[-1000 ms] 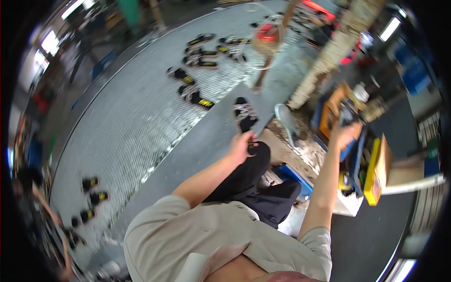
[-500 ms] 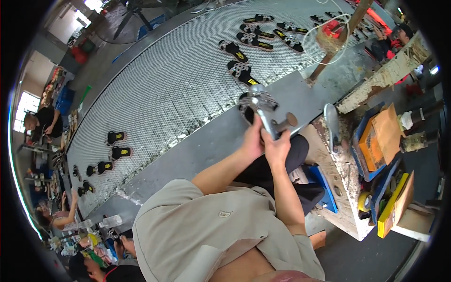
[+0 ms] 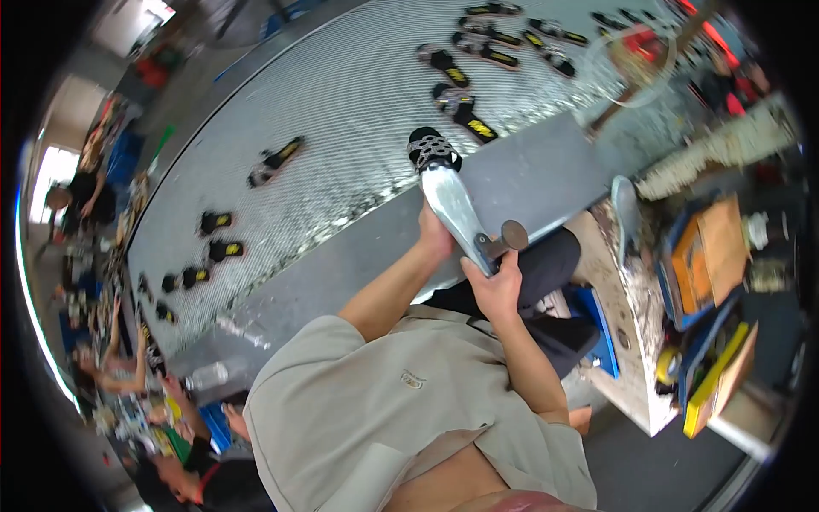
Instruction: Buff the edges and soles of sandals using a stationary buffing machine in a factory setting.
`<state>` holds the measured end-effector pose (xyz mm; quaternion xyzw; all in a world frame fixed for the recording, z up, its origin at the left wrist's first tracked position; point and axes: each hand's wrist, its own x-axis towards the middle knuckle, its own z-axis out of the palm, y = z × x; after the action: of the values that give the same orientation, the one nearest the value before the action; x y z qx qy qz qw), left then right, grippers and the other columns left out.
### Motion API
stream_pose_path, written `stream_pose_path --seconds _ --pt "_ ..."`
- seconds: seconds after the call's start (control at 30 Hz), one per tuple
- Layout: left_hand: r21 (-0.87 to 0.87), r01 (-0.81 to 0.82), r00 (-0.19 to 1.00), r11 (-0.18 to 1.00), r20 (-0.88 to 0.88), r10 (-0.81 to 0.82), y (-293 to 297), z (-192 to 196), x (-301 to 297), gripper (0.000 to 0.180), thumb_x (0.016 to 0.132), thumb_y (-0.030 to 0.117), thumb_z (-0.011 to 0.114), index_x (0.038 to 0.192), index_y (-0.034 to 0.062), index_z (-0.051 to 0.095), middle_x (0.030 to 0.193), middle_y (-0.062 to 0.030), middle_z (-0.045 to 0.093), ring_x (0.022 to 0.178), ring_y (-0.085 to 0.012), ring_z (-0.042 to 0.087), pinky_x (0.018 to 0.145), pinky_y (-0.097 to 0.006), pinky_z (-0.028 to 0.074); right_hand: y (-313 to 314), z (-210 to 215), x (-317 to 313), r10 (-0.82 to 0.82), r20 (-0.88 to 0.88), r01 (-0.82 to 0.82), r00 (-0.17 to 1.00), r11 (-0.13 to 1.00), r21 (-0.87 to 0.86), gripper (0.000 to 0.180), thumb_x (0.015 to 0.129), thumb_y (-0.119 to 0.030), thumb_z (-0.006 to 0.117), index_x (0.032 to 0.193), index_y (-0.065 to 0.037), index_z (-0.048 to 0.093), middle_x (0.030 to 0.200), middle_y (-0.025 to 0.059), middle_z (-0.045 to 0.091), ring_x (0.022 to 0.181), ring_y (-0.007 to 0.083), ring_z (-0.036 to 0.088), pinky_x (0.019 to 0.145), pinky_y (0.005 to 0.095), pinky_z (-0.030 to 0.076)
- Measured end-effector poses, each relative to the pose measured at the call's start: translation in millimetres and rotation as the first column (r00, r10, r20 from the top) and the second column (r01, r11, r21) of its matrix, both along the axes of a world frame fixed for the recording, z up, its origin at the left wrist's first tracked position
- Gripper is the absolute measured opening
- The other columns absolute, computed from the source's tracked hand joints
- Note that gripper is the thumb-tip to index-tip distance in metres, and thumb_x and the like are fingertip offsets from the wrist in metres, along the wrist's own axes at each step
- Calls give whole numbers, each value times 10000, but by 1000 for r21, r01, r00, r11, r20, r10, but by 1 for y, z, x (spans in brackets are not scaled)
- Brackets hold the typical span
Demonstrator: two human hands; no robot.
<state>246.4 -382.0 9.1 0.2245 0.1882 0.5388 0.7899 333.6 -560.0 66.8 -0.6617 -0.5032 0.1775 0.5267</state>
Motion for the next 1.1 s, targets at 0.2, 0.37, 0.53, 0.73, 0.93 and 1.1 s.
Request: stream_pose_path --seconds 0.2,0.37,0.53,0.73,0.93,1.1 --pt "274 357 933 893 -50 -358 -50 53 95 719 1126 620 288 1450 32 545 1338 -146 666 1171 -260 678 1035 -440 552 16 13 59 -310 1 304 951 932 199 703 846 -244 859 1399 48 539 1336 259 654 1218 414 659 1056 457 505" --pt "326 576 810 750 -106 -576 -71 68 147 699 1127 610 317 1434 31 562 1359 -128 663 1218 -235 651 1082 -396 512 1 27 102 -474 -32 458 880 828 323 650 854 -202 839 1381 65 566 1296 266 680 1198 397 680 1045 454 518" --pt "422 563 826 710 -320 -465 -69 67 199 678 1106 613 431 1418 31 586 1365 -89 658 1244 -207 627 1067 -370 497 -12 33 138 -612 -141 624 778 730 279 685 836 -253 854 1367 49 546 1258 283 691 1179 428 685 1001 470 531" --pt "813 34 401 582 -544 737 139 91 203 651 1017 444 673 1355 -102 570 1210 -246 646 1114 -355 625 986 -477 509 -67 69 256 -910 -16 829 414 371 418 575 852 -233 815 1256 42 512 1109 306 690 1025 494 681 899 511 541" --pt "666 -1 -413 746 -680 606 260 85 135 1164 902 618 759 1597 -130 201 1445 -358 432 1206 -475 607 951 -547 560 -70 109 405 -982 171 828 80 161 537 432 826 -221 799 1024 70 548 980 293 622 1049 506 585 1012 566 435" --pt "573 -128 -375 809 -783 495 264 112 115 806 937 469 780 1400 -109 463 1341 -310 545 1204 -472 645 970 -543 595 -58 120 459 -952 279 883 -123 22 468 515 784 -301 848 1042 55 579 1042 276 655 1210 511 560 1173 580 359"
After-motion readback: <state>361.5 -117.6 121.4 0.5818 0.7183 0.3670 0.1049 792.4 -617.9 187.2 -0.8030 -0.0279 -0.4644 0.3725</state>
